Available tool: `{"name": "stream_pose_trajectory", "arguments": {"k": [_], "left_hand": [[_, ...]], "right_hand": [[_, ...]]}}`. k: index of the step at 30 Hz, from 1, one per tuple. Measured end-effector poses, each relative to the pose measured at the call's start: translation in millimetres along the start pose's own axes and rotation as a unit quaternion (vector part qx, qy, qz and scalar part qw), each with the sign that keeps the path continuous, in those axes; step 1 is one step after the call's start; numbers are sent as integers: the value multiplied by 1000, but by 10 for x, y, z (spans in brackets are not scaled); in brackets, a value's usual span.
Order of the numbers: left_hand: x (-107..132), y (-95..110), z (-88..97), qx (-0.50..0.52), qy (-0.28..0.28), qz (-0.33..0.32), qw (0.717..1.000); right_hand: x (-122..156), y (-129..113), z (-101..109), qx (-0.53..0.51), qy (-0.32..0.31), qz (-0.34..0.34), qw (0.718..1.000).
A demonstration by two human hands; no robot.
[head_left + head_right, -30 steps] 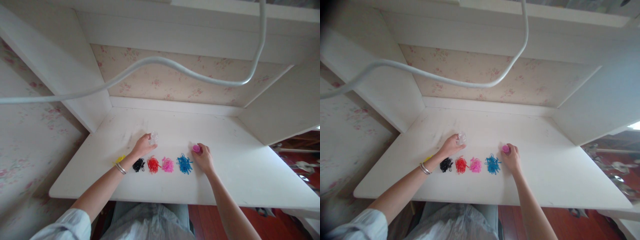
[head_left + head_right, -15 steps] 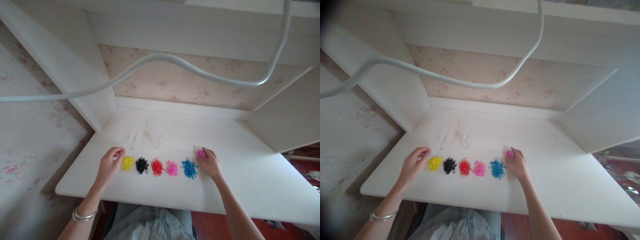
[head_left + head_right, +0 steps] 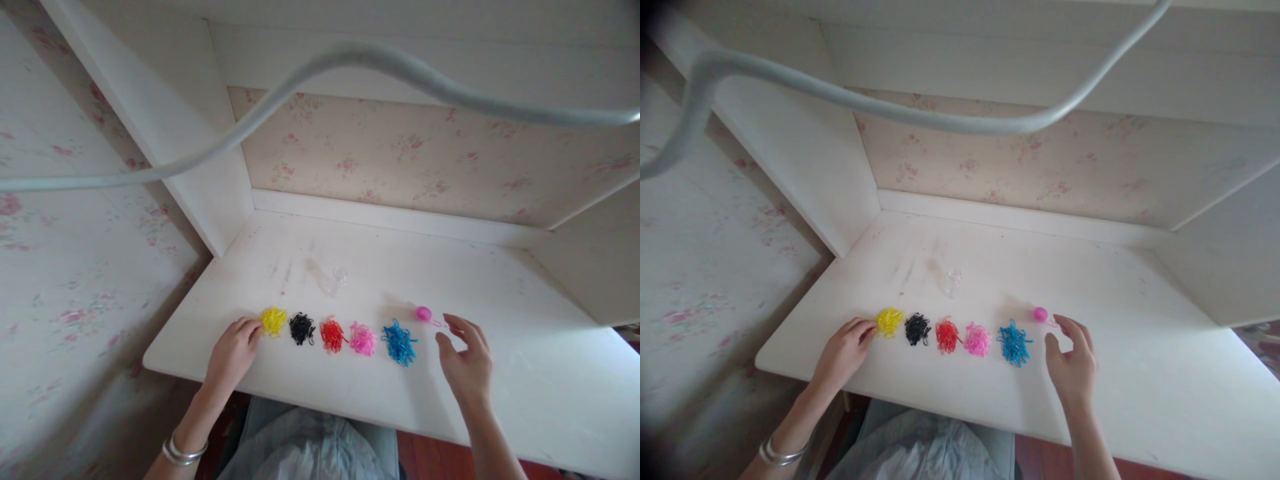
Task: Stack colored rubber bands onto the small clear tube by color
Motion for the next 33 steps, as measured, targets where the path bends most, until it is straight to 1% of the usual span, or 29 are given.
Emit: {"name": "stream_pose_trajectory", "arguments": {"k": [2, 3, 4, 6, 8, 9, 10, 11, 14, 16, 18, 20, 22, 25, 28, 31, 33], "left_hand": [[-1, -4, 2, -4, -2, -1, 1000], [4, 2, 9, -4, -3, -2, 1000], [12, 11, 18, -4, -7, -3, 1000], [35, 29, 44, -7, -11, 0, 1000], [64, 41, 68, -14, -15, 8, 1000], [79, 45, 76, -17, -16, 11, 1000], [93, 46, 78, -19, -18, 13, 1000], [107, 46, 75, -20, -19, 15, 1000], [141, 20, 68, -19, -9, 27, 999], [156, -6, 68, -20, 7, 36, 999], [163, -24, 63, -19, 18, 33, 999], [166, -39, 55, -17, 23, 22, 999], [167, -63, 60, -15, 33, 14, 999], [169, -124, 81, -11, 57, 27, 998], [164, -188, 100, -13, 83, 66, 994], [154, -220, 125, 0, 119, 87, 989], [152, -238, 148, 23, 145, 88, 985]], "right_hand": [[179, -346, -51, -15, -28, 41, 999], [291, -553, -130, -29, -66, 71, 995], [423, -778, -238, -41, -117, 104, 987], [733, -1248, -488, -52, -230, 173, 956], [1041, -1662, -726, -37, -315, 219, 923], [1178, -1836, -842, -18, -348, 235, 907], [1299, -1988, -956, 5, -374, 250, 893], [1392, -2117, -1059, 27, -388, 260, 884], [1569, -2399, -1345, 78, -404, 283, 866], [1622, -2505, -1505, 103, -407, 290, 860], [1652, -2569, -1621, 121, -409, 300, 853], [1672, -2608, -1681, 132, -408, 316, 846], [1677, -2620, -1689, 134, -403, 331, 843], [1626, -2574, -1627, 126, -392, 331, 849], [1466, -2445, -1499, 118, -369, 308, 869], [1180, -2255, -1311, 71, -342, 251, 903], [938, -2122, -1172, -7, -325, 196, 925]]}}
Point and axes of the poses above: each hand's wrist, its own x-axis away from the middle knuckle, its own z-axis out of the back of the hand, y = z × x, the point moved 7 cm from there along -x, towards the middle knuckle, and after that the axes turned 8 degrees about x, right-handed, at the moved point
